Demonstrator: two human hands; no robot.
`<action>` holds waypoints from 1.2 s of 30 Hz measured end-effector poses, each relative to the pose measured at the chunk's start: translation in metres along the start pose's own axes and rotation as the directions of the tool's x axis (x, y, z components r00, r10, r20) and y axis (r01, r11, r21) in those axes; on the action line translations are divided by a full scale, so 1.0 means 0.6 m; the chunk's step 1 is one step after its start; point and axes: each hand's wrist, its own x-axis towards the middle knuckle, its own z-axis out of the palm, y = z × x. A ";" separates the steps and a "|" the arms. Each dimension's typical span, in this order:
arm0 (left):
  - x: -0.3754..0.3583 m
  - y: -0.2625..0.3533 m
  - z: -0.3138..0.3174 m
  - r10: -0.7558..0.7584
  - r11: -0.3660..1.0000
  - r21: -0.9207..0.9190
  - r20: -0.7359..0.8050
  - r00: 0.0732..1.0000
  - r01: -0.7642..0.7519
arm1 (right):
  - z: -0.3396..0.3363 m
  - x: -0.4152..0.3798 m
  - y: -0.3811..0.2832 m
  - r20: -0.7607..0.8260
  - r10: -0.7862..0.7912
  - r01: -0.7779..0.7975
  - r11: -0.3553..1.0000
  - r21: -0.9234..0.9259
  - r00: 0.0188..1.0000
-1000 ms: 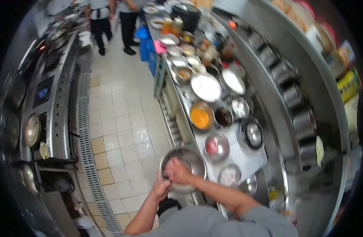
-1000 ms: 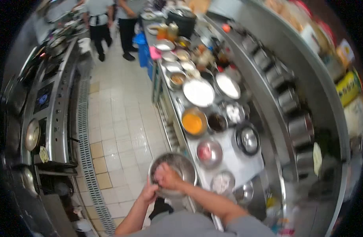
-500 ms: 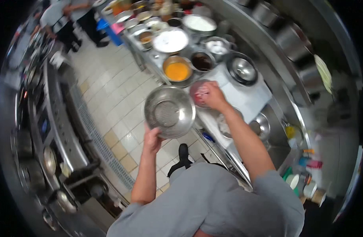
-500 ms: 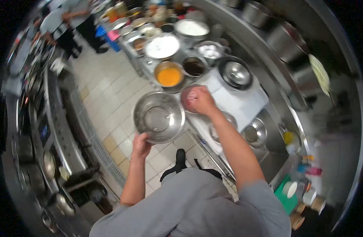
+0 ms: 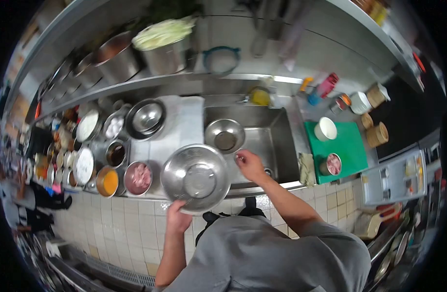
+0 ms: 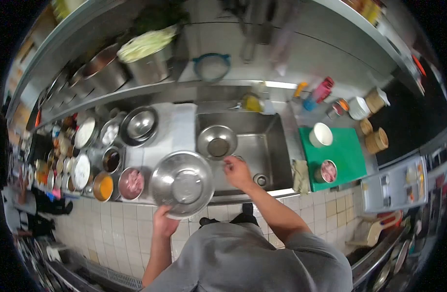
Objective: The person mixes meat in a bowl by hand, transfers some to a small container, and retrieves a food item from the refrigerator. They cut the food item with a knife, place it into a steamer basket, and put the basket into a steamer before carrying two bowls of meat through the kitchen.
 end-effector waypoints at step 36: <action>0.840 -0.226 0.392 0.447 -0.539 0.837 0.372 0.814 -0.087 | -0.287 -0.049 0.285 0.274 0.381 -0.464 0.627 0.626 0.883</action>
